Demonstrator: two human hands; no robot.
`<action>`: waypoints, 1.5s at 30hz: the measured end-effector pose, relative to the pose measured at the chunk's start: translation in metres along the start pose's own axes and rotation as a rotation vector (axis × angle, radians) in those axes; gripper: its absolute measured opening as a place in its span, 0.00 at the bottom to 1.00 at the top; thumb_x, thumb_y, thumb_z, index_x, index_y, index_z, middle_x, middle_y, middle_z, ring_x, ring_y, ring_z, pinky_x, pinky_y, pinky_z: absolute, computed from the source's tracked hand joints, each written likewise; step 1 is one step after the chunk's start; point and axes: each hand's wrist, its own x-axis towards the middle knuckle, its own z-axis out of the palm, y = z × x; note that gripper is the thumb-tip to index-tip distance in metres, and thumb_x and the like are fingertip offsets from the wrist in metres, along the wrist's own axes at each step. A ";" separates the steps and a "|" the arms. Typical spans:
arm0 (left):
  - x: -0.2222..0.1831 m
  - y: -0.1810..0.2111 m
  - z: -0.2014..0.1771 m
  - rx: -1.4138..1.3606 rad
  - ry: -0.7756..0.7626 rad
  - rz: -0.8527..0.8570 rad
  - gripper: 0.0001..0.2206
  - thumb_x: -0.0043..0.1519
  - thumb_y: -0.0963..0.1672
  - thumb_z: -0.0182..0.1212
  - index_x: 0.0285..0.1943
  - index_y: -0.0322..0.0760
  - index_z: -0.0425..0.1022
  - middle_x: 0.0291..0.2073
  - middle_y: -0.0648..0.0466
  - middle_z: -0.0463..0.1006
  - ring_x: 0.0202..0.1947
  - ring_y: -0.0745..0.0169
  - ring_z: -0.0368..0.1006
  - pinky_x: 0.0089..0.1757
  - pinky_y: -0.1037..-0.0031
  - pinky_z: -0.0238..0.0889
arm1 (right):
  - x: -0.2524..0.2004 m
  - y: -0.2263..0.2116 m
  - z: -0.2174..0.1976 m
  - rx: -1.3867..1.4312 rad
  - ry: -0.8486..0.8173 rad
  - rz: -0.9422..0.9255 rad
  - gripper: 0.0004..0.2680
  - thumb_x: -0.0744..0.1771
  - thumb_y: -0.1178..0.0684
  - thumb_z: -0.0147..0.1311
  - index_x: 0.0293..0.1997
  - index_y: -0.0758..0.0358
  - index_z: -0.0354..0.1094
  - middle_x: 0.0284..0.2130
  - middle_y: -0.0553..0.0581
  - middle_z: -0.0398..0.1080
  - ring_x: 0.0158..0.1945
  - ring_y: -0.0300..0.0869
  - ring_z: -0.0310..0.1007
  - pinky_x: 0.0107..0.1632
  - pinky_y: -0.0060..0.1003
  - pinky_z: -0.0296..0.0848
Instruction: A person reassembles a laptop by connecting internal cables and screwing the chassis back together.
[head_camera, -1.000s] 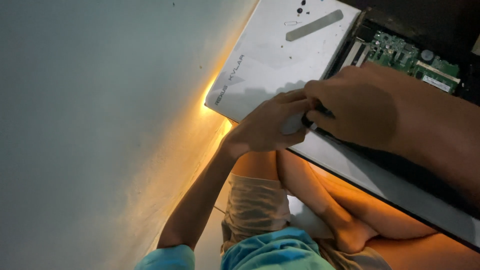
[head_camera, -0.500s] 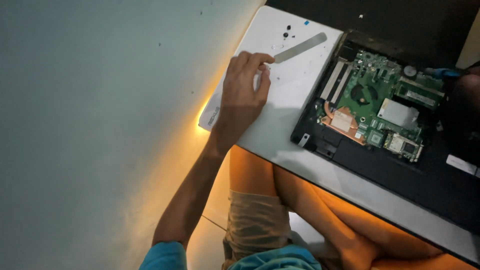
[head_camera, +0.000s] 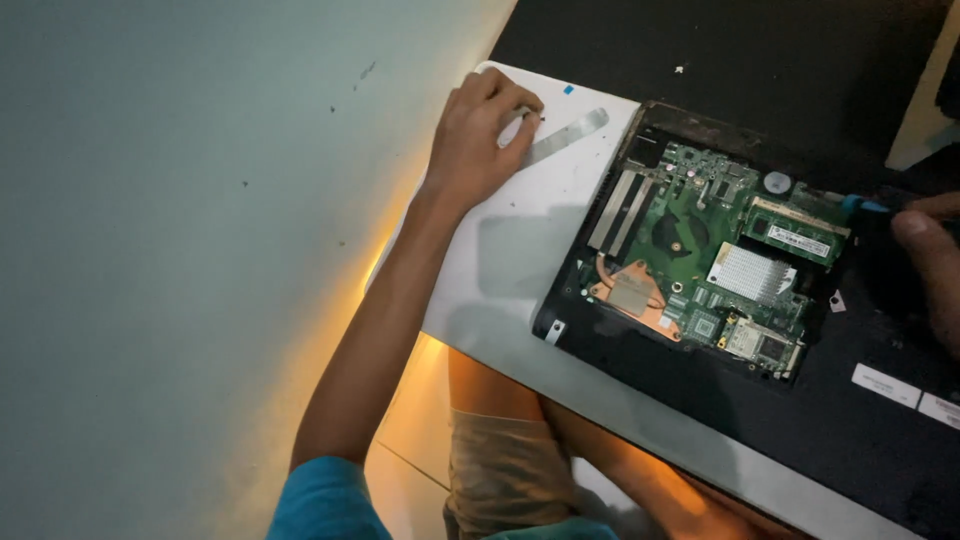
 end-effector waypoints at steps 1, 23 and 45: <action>0.001 -0.003 0.004 0.000 -0.003 0.001 0.03 0.71 0.42 0.71 0.51 0.42 0.88 0.45 0.56 0.74 0.48 0.58 0.72 0.56 0.63 0.66 | -0.002 -0.002 0.002 0.002 0.000 0.003 0.12 0.91 0.56 0.37 0.80 0.78 0.64 0.36 0.72 0.65 0.26 0.58 0.68 0.33 0.53 0.73; 0.009 0.095 -0.017 -0.329 -0.055 0.200 0.04 0.80 0.31 0.68 0.61 0.19 0.82 0.52 0.38 0.82 0.50 0.46 0.77 0.55 0.58 0.74 | -0.044 -0.104 -0.050 0.090 0.667 -0.504 0.03 0.81 0.72 0.69 0.63 0.83 0.79 0.50 0.71 0.81 0.47 0.53 0.75 0.56 0.48 0.75; -0.057 0.366 0.046 -0.600 -0.695 0.357 0.09 0.75 0.38 0.64 0.62 0.36 0.78 0.60 0.47 0.74 0.61 0.44 0.72 0.61 0.58 0.69 | -0.152 -0.083 -0.062 0.055 0.657 -0.350 0.04 0.75 0.74 0.73 0.53 0.80 0.84 0.39 0.64 0.81 0.31 0.44 0.66 0.37 0.39 0.64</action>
